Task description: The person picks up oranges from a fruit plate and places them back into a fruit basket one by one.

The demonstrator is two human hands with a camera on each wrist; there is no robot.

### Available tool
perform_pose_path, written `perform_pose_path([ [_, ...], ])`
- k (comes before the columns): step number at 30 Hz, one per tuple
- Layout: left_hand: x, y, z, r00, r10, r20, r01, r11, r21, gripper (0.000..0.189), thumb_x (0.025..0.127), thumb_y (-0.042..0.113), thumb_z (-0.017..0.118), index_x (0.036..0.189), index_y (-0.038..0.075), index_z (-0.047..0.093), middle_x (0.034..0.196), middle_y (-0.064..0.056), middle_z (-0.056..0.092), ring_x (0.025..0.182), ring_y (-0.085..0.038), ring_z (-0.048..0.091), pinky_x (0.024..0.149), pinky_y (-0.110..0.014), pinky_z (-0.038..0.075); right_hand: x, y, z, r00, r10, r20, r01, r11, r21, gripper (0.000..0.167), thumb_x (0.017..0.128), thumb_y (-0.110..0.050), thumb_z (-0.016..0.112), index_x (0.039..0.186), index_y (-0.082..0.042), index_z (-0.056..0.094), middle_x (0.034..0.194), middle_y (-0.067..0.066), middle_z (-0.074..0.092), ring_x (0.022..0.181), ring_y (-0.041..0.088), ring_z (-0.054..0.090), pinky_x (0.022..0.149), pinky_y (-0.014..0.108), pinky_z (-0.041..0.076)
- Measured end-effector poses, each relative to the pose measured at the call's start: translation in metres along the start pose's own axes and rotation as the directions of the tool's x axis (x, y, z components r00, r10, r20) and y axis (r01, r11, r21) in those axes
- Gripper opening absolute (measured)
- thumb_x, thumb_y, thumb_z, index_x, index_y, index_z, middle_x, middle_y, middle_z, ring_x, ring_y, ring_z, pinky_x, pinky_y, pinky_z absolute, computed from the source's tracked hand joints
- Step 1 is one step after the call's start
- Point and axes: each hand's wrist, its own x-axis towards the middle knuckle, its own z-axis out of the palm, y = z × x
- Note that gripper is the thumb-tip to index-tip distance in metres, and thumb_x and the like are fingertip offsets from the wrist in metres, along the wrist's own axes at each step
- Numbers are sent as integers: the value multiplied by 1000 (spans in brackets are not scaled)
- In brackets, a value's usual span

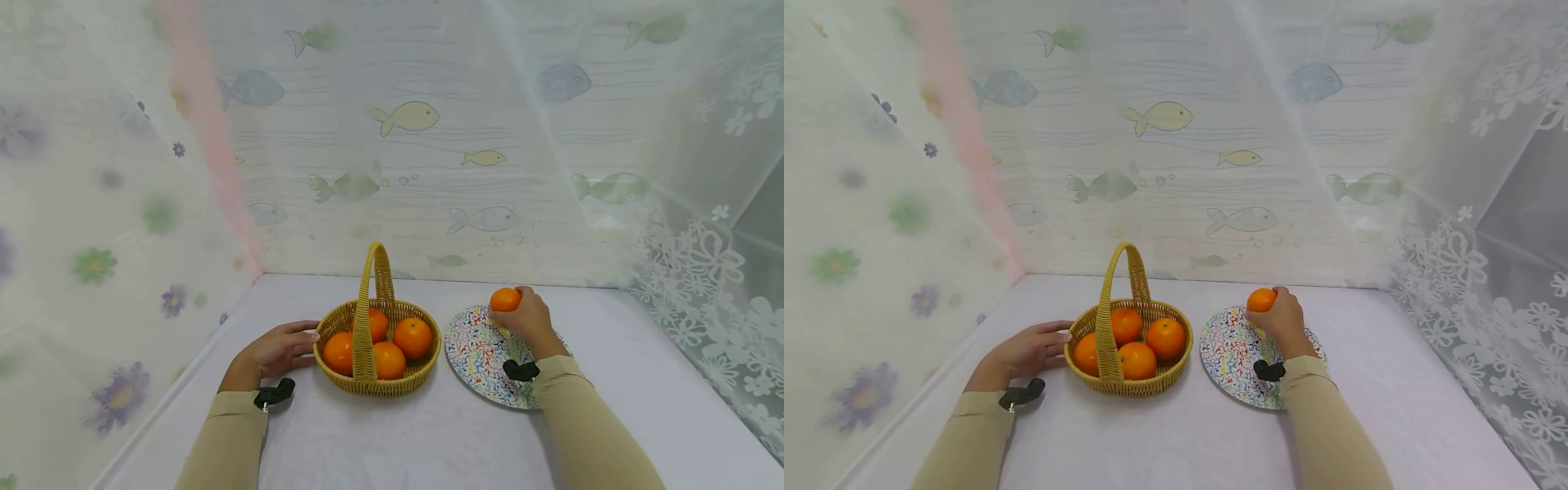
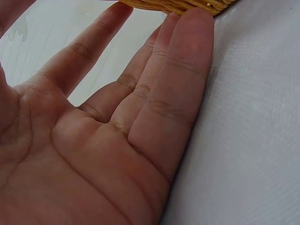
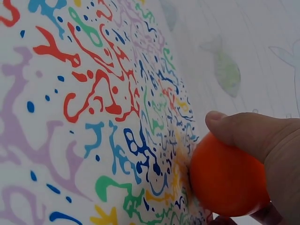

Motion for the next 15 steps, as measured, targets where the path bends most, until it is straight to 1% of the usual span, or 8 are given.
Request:
perform_pose_path([
  [7,2,-1,-1,1000,4,1,-4,1000,5,64,102,23,67,157,3,39,137,-7,65,115,-18,70,100,-41,58,-2,-2,-1,1000,4,10,-4,1000,0,94,87,-36,82,155,4,30,146,31,48,126,49,52,106,64,47],
  [11,1,-1,-1,1000,2,2,-2,1000,7,64,102,22,67,156,3,39,135,-6,67,114,-18,70,100,-41,58,-5,-3,-2,1000,11,16,-11,1000,16,96,86,-36,82,156,2,29,147,30,47,127,49,52,107,65,47],
  [15,0,-1,0,1000,2,3,-2,1000,5,63,102,22,66,156,3,39,135,-6,67,113,-18,70,100,-41,58,-10,-4,-4,1000,12,9,-13,997,71,97,87,-39,82,159,-2,28,150,29,46,127,48,51,105,64,49],
])
